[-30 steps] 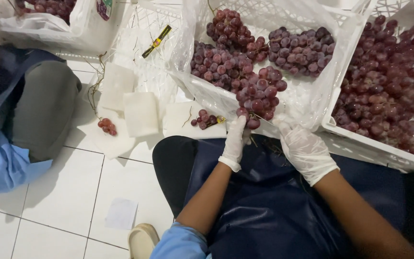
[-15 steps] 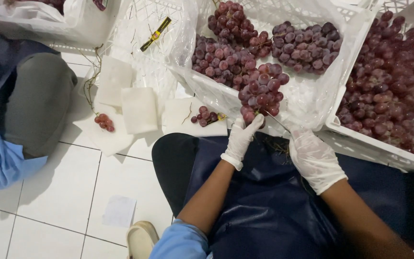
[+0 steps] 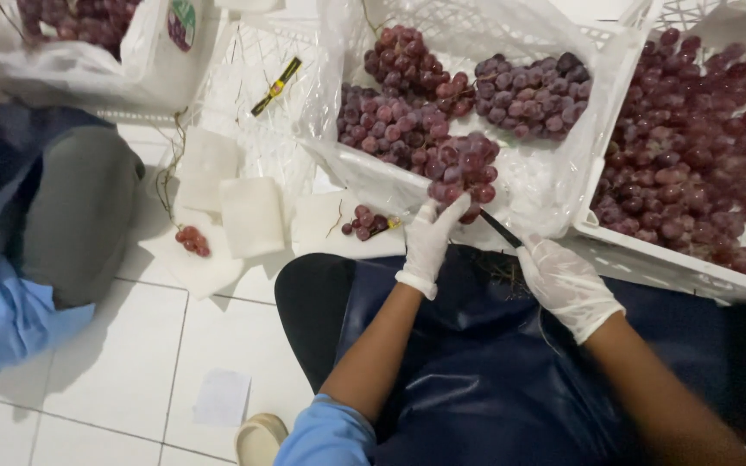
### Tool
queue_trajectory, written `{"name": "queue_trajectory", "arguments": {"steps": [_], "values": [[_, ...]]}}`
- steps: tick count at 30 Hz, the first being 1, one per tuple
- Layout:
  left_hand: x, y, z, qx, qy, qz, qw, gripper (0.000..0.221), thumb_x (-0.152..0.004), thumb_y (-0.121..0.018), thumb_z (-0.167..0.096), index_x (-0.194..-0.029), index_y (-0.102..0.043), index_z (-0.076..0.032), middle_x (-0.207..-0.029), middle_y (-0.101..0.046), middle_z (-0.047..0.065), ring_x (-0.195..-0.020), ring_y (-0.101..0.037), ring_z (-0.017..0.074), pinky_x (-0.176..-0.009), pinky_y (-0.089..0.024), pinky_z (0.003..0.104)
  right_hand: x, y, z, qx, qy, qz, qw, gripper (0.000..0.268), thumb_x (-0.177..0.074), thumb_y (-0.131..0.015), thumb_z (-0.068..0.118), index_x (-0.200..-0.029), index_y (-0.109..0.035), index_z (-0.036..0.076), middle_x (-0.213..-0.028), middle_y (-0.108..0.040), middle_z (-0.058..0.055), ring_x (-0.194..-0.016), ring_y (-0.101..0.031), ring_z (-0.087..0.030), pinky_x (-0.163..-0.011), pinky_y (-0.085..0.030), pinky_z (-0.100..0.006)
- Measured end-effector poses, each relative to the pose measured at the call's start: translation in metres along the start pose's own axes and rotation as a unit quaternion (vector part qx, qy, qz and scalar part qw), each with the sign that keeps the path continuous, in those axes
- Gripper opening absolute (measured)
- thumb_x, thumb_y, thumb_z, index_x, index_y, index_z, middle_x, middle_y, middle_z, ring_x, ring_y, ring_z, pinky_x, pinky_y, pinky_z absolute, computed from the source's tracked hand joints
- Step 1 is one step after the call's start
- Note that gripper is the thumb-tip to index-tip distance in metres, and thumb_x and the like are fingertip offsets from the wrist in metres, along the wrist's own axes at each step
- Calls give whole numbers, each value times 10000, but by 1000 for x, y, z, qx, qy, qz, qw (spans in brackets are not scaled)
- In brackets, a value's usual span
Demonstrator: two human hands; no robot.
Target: The person uses a knife to trim stems and sort red grapes between plastic crates while sitting on the tiled floor.
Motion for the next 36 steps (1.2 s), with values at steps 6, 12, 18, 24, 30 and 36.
{"name": "queue_trajectory", "arguments": {"steps": [6, 12, 18, 24, 30, 36], "values": [[-7, -39, -14, -29, 25, 56, 998, 668, -690, -723, -655, -1044, -671, -90, -1103, -666, 166, -1154, -579, 312, -1033, -405, 417, -10, 48, 5, -273, -252, 121, 921, 435, -938, -503, 518, -1255, -597, 235, -1193, -648, -52, -1166, -570, -180, -1008, -449, -330], [26, -33, -5, 29, 117, 46, 992, 697, -695, -707, -628, -1188, -601, -147, -1111, -553, 41, -991, -500, 202, -866, -390, 335, -8, 120, 45, -157, -125, 68, 977, 451, -955, -502, 355, -1368, -509, 176, -1184, -651, -69, -1137, -597, -171, -1006, -456, -277], [-7, -14, 47, -32, 68, -16, 997, 466, -768, -708, -500, -1082, -657, -158, -810, -589, 41, -715, -562, 144, -466, -403, 235, -4, 110, 55, -55, -4, -3, 998, 416, -974, -409, 293, -1338, -497, 112, -912, -590, -62, -1000, -589, -207, -913, -500, -285], [-16, -9, 85, 89, 40, 43, 994, 402, -841, -721, -372, -1186, -617, -196, -939, -644, -14, -802, -608, 84, -636, -569, 275, -3, 111, 52, 5, 58, -89, 994, 341, -958, -533, 207, -1240, -583, 24, -1016, -622, -194, -1063, -590, -268, -985, -459, -329], [-1, 0, 67, -43, 40, 43, 997, 451, -808, -702, -541, -1175, -629, -290, -866, -690, 9, -742, -677, 119, -643, -596, 286, -27, 136, 59, -30, 47, -160, 986, 369, -937, -604, 311, -1248, -636, 116, -1119, -681, -97, -1120, -614, -199, -984, -485, -316], [16, -8, 3, -24, -85, 54, 995, 311, -842, -738, -276, -1135, -670, -195, -959, -686, 63, -931, -565, 37, -839, -549, 326, -43, 184, 61, -6, 88, -119, 989, 350, -883, -666, 235, -1212, -663, 118, -1057, -696, -129, -1028, -646, -243, -1013, -484, -369]]}}
Point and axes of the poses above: each hand's wrist, its own x-axis away from the middle knuckle, its own y-axis out of the back of the hand, z = x × y, the point moved 4 cm from there along -x, towards the middle knuckle
